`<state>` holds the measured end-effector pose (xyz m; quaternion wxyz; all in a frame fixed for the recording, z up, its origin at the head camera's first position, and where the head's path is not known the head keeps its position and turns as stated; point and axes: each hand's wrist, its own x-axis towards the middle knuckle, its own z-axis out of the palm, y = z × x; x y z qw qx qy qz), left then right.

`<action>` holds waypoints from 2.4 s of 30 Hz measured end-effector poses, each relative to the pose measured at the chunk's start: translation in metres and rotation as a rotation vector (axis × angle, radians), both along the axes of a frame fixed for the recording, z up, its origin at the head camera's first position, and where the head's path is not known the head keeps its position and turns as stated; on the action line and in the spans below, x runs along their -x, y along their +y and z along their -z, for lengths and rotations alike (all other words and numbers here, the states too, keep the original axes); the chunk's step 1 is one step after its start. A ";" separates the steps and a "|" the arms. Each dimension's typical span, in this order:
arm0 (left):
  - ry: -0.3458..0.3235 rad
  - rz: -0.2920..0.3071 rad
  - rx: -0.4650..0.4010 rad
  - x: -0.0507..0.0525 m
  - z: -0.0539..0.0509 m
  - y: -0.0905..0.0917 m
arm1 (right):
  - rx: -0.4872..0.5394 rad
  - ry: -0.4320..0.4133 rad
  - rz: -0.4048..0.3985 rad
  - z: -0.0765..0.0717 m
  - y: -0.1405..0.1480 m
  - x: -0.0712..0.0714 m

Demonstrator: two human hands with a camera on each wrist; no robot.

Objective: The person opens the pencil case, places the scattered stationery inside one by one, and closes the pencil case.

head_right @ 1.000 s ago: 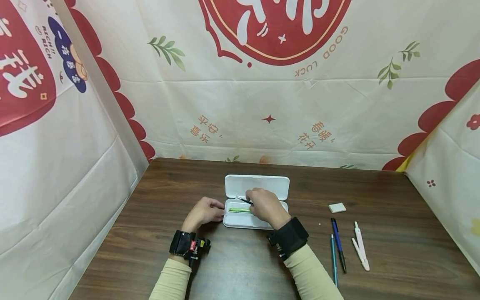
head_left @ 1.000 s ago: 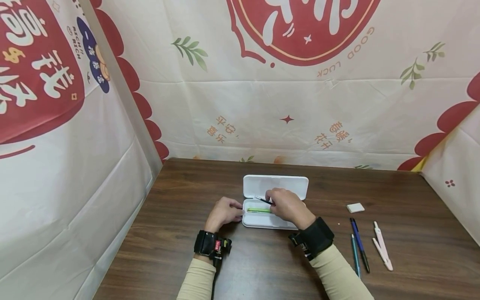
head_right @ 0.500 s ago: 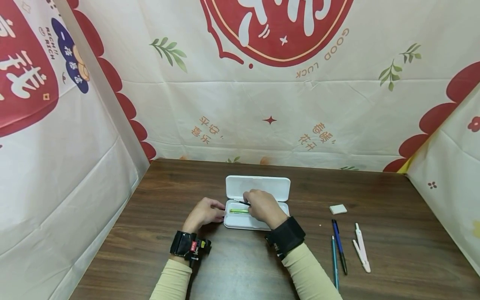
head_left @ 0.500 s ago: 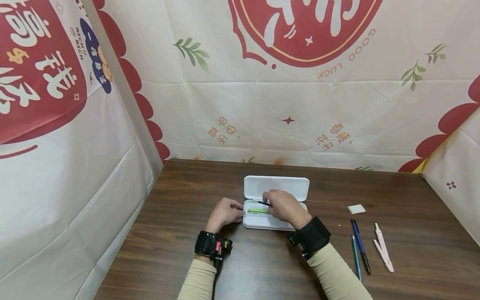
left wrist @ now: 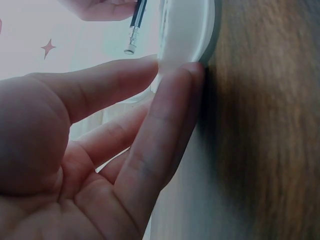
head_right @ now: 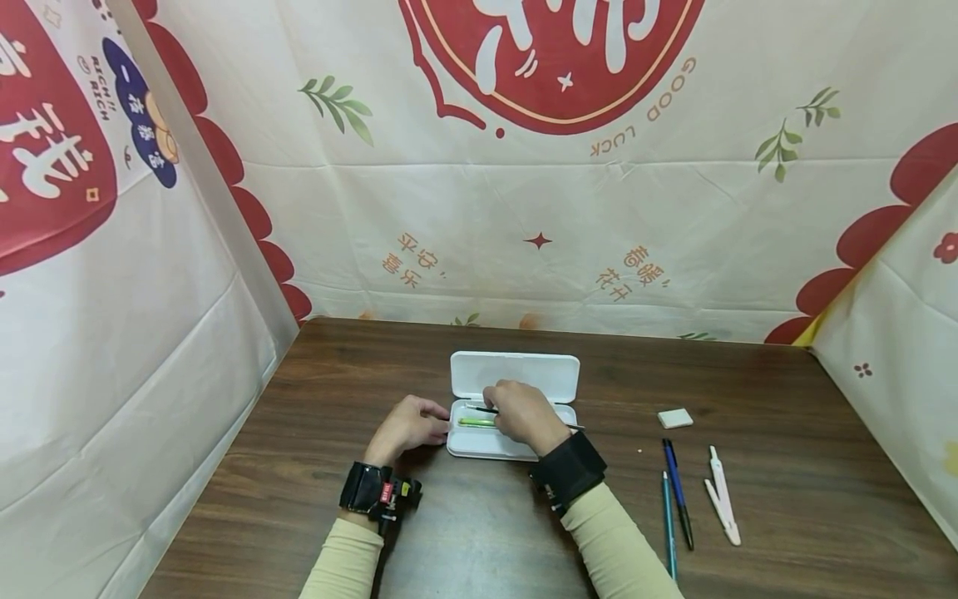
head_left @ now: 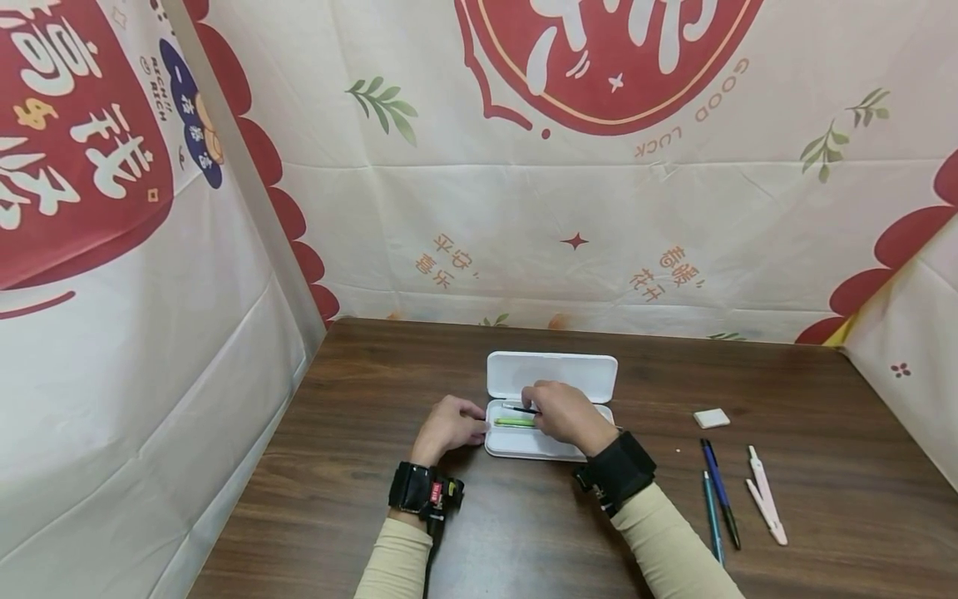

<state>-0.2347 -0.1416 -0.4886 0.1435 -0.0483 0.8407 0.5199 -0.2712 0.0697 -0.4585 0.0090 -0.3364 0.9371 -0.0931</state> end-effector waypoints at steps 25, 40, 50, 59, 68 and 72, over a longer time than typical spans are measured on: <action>-0.004 -0.004 -0.004 0.002 0.003 0.000 | 0.011 -0.043 -0.023 0.011 -0.008 0.004; 0.009 0.000 -0.002 0.002 0.001 0.000 | 0.016 -0.068 -0.034 0.016 -0.005 0.010; 0.005 -0.005 -0.007 0.002 0.002 0.001 | 0.039 -0.082 -0.057 0.018 -0.006 0.010; 0.003 -0.007 -0.007 0.003 0.003 0.001 | 0.043 -0.109 -0.033 0.020 -0.008 0.010; 0.007 -0.005 0.004 0.003 0.002 0.001 | 0.044 -0.127 -0.008 0.016 -0.006 0.007; 0.011 -0.004 -0.001 0.003 0.002 0.001 | 0.048 -0.103 -0.016 0.016 -0.004 0.005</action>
